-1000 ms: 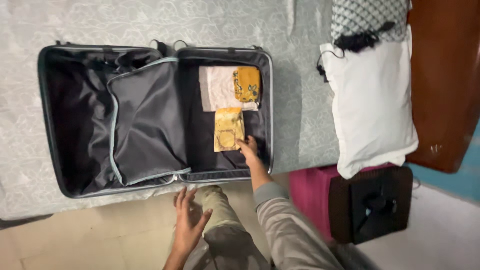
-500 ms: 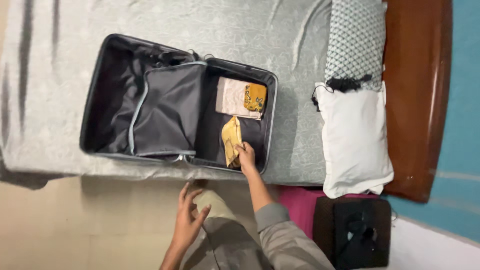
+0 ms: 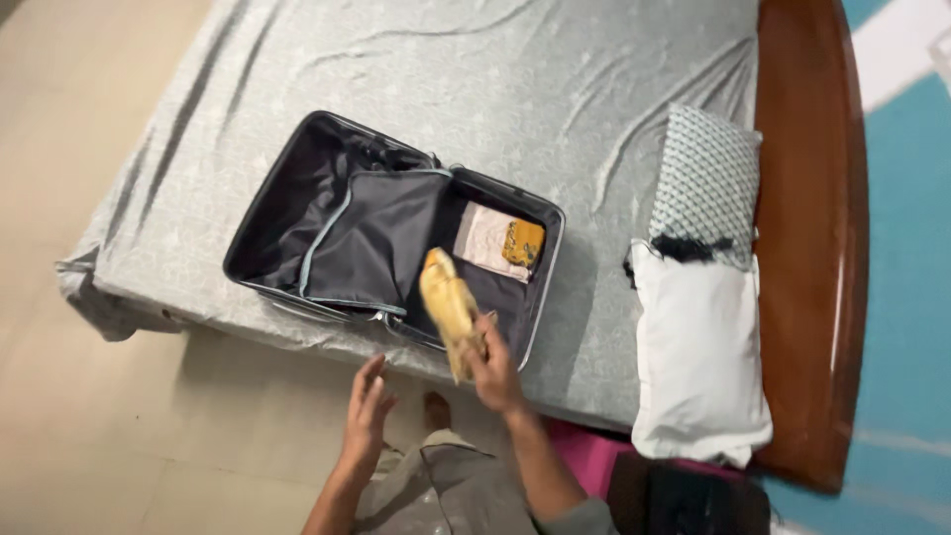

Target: The person removes folded clothing items one by one from a suitcase on a bed and places them onto a shelf in a wooden wardrobe.

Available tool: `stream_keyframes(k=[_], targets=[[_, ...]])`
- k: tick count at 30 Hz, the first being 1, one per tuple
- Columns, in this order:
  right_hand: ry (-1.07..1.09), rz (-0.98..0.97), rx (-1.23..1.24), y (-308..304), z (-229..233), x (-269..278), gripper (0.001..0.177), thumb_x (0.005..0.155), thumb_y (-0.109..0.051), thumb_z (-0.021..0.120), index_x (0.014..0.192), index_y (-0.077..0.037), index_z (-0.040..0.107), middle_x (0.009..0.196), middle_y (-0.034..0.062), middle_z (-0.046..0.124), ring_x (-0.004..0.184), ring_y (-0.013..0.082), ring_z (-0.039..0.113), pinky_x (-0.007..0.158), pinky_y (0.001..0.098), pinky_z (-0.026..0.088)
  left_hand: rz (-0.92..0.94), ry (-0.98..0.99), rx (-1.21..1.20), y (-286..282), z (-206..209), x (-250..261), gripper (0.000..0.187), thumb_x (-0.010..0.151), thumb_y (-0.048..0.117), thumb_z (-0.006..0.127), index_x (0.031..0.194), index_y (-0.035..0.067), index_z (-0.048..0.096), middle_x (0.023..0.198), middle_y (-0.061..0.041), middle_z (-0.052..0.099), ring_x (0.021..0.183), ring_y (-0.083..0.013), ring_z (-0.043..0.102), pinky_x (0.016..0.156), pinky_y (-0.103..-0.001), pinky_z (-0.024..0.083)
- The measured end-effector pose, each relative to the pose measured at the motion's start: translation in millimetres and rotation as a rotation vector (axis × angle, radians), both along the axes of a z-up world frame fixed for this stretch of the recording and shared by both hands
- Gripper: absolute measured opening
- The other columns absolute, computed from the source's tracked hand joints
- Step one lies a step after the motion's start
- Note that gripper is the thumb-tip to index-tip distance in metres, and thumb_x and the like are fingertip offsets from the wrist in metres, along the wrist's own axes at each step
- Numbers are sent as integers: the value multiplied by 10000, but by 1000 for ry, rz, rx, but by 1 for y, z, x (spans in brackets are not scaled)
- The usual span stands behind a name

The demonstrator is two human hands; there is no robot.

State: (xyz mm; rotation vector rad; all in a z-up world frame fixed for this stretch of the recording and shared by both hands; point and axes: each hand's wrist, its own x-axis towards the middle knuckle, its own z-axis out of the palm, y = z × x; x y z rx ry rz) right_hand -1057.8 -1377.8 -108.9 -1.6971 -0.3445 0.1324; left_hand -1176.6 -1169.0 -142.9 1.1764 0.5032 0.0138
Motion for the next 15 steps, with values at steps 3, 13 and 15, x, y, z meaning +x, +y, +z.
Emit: stream_keyframes(k=[3, 13, 15], targets=[[178, 204, -18, 7, 64, -30, 478, 947, -92, 565, 1415, -22, 504, 1278, 149, 637, 1129, 209, 630, 965, 352, 527, 152, -23, -454, -12, 6, 25, 678, 931, 574, 409, 1538, 280, 343, 1570, -1, 419, 1391, -206, 465, 986, -396, 526], [-214, 938, -117, -5, 154, -29, 184, 1056, -201, 625, 1103, -31, 675, 1391, 150, 672, 1290, 335, 657, 1094, 420, 519, 126, -424, -505, -44, 47, 3, 665, 1027, 523, 392, 1584, 206, 213, 1616, -38, 256, 1453, -240, 324, 1123, -428, 375], [-225, 890, -88, -5, 161, -15, 198, 1056, -207, 621, 1131, -36, 687, 1376, 146, 686, 1293, 332, 676, 1088, 415, 534, 132, -463, -358, -45, 59, -3, 668, 1039, 509, 384, 1597, 206, 178, 1640, -35, 211, 1481, -237, 284, 1154, -429, 339]])
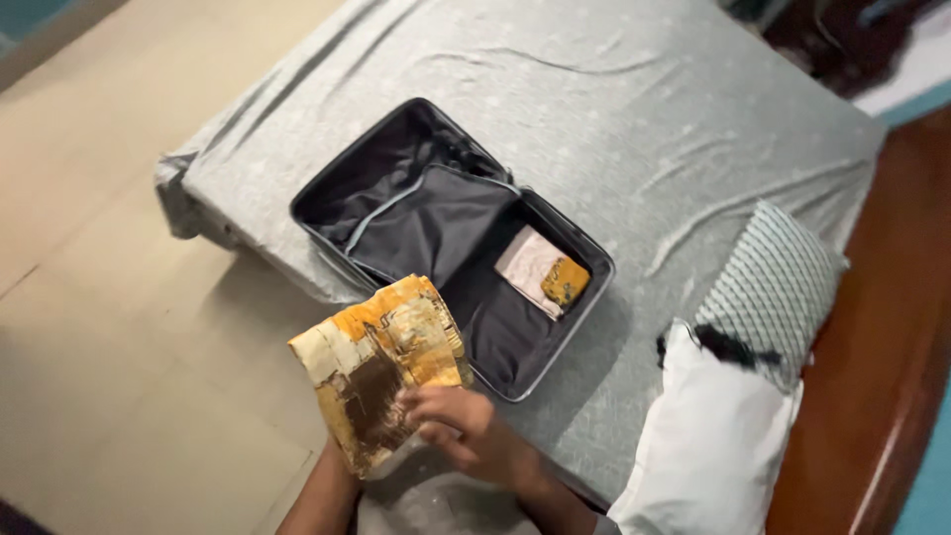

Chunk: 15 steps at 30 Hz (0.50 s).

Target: The person removes folded clothing items one by one from a suitcase on a bed and places them onto a shelf in a wooden wardrobe.

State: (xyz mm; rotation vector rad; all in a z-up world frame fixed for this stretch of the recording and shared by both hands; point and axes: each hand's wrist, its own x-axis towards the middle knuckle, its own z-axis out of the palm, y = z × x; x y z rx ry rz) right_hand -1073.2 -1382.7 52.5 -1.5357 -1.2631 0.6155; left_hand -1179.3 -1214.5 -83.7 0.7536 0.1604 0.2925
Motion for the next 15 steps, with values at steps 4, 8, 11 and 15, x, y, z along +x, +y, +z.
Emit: stream_keyframes(k=[4, 8, 11, 15], targets=[[-92, -97, 76, 31, 2, 13, 349, 1055, -250, 632, 1336, -46, 601, 1539, 202, 547, 1483, 383, 496, 1212, 464, 427, 137, -59, 259, -2, 24, -8, 677, 1063, 483, 368, 1622, 204, 108, 1687, -28, 120, 1537, -231, 205, 1216, -431, 267], [-597, 23, -105, 76, -20, -10, 678, 1005, -446, 588, 1551, -79, 421, 1661, 245, 271, 1571, 406, 176, 1240, 551, 180, 347, -121, 470, -14, 41, -11, 691, 1087, 457, 352, 1648, 203, 37, 1735, -22, 30, 1593, -225, 125, 1278, -433, 195], [-512, 84, -78, 92, -44, -22, 761, 1008, -529, 493, 1633, -127, 331, 1747, 189, 173, 1646, 364, 83, 1312, 544, 34, 395, -108, 298, -18, 48, -14, 705, 1105, 437, 340, 1667, 202, -15, 1771, -17, -38, 1635, -221, 65, 1325, -435, 141], [250, 179, 274, 120, -74, -36, 761, 1059, -562, 415, 1670, -156, 211, 1785, 142, 96, 1681, 331, 56, 1362, 516, 16, 575, 148, 596, -8, 54, -12, 720, 1098, 508, 276, 1672, 176, -5, 1759, -104, -77, 1630, -296, 22, 1311, -479, 90]])
